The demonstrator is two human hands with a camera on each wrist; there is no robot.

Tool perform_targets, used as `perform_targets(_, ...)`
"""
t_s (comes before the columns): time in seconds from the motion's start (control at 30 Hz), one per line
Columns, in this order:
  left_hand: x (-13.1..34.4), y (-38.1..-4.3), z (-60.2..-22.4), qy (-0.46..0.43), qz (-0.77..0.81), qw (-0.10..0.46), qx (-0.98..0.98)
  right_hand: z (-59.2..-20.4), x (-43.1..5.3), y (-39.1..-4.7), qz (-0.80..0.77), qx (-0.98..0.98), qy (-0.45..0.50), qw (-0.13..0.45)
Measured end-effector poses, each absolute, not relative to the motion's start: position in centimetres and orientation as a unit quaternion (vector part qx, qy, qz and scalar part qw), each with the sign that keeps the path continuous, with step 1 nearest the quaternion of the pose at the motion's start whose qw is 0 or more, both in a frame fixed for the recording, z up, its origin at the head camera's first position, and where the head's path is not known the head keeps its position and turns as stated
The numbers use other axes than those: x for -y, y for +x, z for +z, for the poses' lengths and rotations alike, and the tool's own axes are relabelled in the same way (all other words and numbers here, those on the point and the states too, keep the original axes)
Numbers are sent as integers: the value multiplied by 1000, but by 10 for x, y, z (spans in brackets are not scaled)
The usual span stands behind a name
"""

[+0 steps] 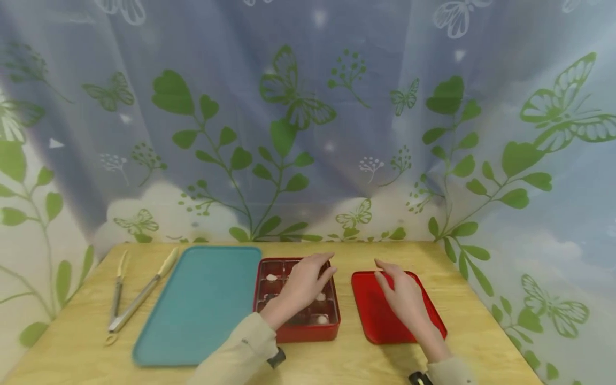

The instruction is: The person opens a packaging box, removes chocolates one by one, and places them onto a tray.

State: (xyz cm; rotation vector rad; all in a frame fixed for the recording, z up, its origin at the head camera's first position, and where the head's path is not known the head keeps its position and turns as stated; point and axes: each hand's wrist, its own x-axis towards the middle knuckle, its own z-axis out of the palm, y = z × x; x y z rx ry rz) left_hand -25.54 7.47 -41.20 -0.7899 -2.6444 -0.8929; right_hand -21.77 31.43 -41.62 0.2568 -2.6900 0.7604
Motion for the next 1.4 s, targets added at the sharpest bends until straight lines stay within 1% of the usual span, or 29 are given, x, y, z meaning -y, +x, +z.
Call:
perform_targets(0.2, -25, -259, -408, -241, -320, 121, 908, -428, -273, -218, 242, 946, 163, 144)
perform_targets(0.3, 4, -262, -409, -224, -319, 140, 910, -436, -258, -216, 205, 950, 196, 128)
perform_targets(0.43, 47, -265, -413, -197, -314, 171, 913, -444, -245, -212, 165, 959, 209, 102)
perform_targets(0.63, 110, -272, -425, -146, -313, 189, 919, -449, -238, -211, 123, 968, 205, 73)
perform_targets(0.83, 169, -267, -434, -76, -299, 167, 937, -450, -237, -212, 112, 971, 204, 44)
perform_targets(1.07, 226, -266, -448, 4, -234, 174, 957, -451, -239, -214, 124, 969, 209, 34)
perform_targets(1.17, 244, -265, -453, 51, -227, 154, 960, -452, -239, -215, 124, 969, 211, 32)
perform_targets(1.3, 259, -266, -459, 111, -220, 104, 964, -452, -239, -216, 126, 969, 210, 27)
perform_targets(1.4, 265, -266, -461, 139, -212, 69, 965, -452, -239, -216, 135, 969, 207, 20)
